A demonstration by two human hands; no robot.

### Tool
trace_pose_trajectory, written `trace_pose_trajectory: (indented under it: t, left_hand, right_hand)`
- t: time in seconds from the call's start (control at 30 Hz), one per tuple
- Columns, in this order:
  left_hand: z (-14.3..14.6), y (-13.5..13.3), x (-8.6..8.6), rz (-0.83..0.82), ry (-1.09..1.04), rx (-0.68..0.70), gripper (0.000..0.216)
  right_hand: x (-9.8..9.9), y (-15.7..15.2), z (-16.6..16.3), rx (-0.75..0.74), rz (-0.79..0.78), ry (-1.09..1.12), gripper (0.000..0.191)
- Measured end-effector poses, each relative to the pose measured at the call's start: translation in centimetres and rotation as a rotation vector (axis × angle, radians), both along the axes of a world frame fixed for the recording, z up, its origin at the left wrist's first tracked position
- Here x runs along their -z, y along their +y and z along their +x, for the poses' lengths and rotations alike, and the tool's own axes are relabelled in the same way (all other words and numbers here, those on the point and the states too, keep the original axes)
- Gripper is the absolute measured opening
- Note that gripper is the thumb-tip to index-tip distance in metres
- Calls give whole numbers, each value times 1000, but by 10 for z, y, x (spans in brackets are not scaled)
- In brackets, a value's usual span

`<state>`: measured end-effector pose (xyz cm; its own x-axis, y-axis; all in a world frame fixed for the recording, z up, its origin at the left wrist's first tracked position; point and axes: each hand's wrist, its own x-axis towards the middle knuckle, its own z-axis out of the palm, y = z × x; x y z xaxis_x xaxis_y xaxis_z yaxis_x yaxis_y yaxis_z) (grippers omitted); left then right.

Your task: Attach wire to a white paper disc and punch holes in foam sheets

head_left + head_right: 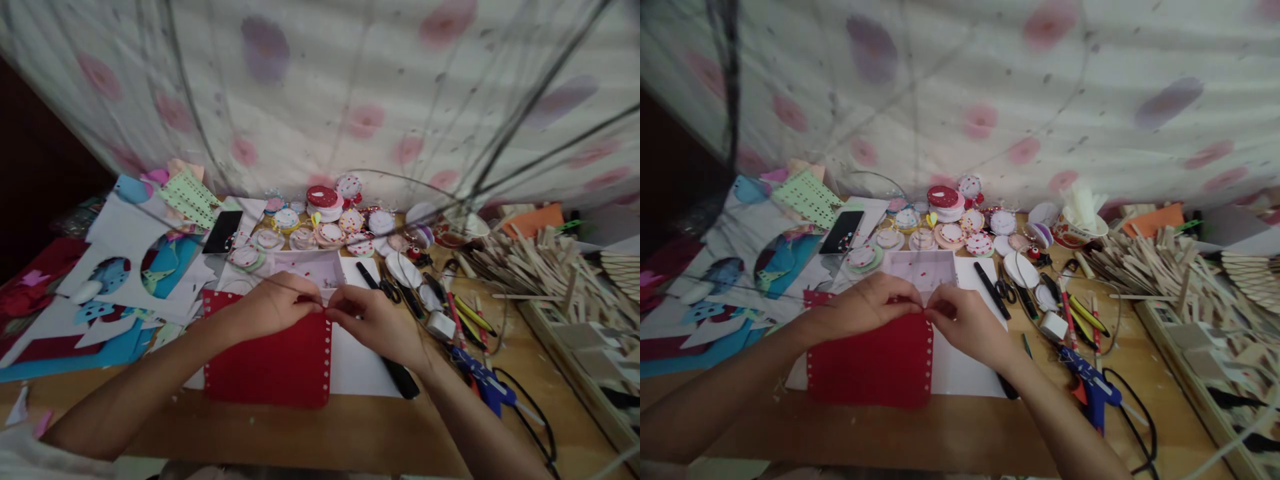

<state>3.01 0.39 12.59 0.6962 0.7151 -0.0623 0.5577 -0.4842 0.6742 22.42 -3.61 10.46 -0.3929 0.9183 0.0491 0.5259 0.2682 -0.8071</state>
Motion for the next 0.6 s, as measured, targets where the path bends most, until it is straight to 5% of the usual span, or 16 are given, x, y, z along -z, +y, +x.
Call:
trace_pose_trajectory:
  t: [0.13,0.47,0.6]
  left_hand:
    - [-7,-17,11,-148,-42,-24,22]
    - [-20,-39,27,-402,-217,-315,14]
    - [-27,-40,32,-360,-191,-367,17]
  right_hand:
    - [14,-11,-3,-51,-43,76,9]
    - [29,-33,-25,-70,329,-24,14]
    - [31,-45,-27,-82,368,-87,18]
